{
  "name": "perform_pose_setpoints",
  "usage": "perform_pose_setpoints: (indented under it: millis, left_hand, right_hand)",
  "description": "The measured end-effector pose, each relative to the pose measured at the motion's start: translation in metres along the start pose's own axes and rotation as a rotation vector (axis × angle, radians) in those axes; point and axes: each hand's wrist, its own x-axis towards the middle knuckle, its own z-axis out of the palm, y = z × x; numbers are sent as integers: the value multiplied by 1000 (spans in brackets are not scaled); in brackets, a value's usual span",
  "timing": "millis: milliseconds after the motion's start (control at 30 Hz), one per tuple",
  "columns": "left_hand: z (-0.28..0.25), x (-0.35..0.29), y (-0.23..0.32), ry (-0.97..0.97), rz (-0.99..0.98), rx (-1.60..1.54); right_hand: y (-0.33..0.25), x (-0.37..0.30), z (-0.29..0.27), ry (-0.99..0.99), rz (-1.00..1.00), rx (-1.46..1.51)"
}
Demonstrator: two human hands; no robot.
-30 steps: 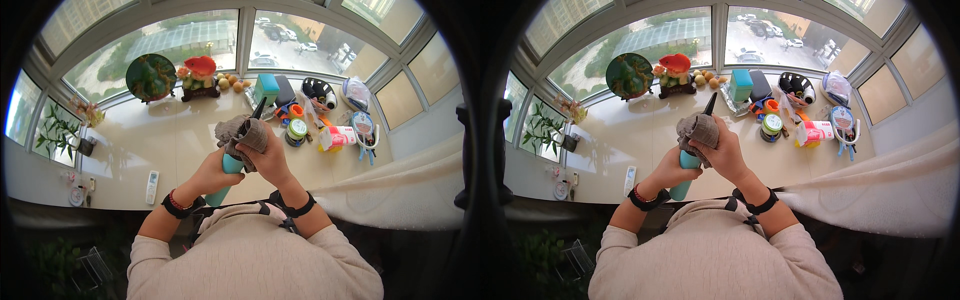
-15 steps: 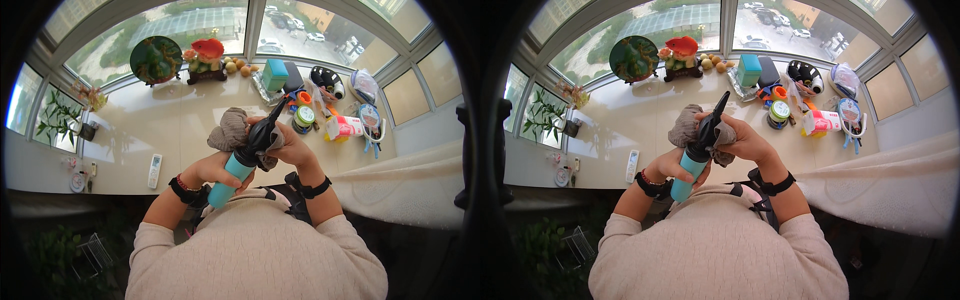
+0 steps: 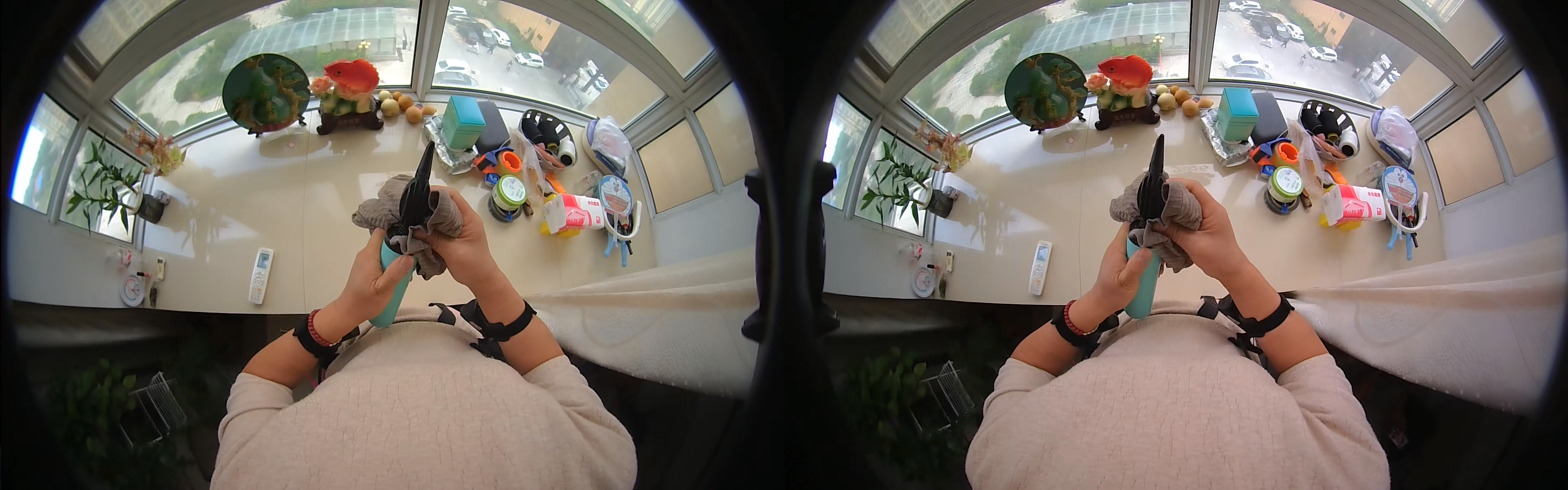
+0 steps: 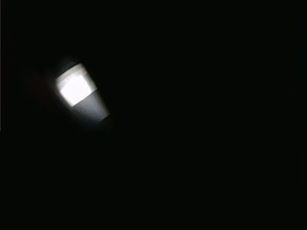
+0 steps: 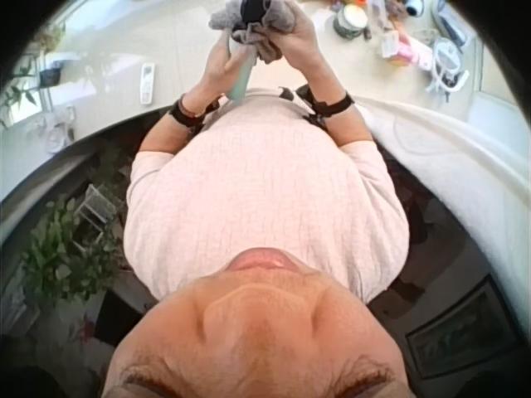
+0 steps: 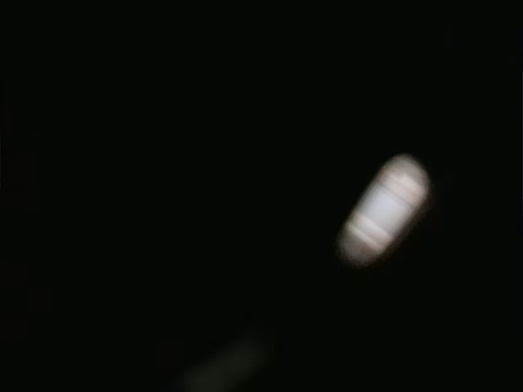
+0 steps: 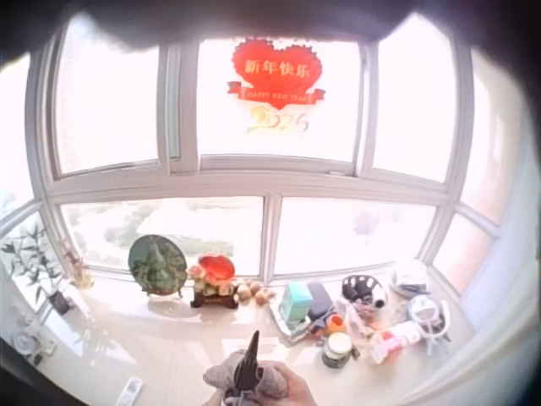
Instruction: The person wipes a circular metal object and a countertop with a cloth, then moves items aside and wipes the floor. The person handles a curling iron, remote, and other small items while cleaning.
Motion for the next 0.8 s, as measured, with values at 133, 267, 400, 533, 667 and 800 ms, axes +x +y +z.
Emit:
perform_pose_setpoints:
  millis: [133,267,400,533,667,800]
  left_hand:
    - [-9,5,9,-165,-125,-71]
    - [-22,10,16,-341,-294,-276]
    - [-34,16,19,-487,-380,-391]
    - [-31,19,18,-586,-463,-426]
    - [-26,20,16,-622,-475,-270]
    - [-45,19,20,-394,-277,-272]
  right_hand:
    - [-6,3,-12,-110,-52,-27]
    - [-11,7,-16,-156,-47,-110]
    - [-13,13,-18,-209,-21,-271]
    - [-1,22,-12,-248,-91,-293]
    - [28,28,-10,-311,-101,-443]
    - [64,26,-39,-51,72,-436]
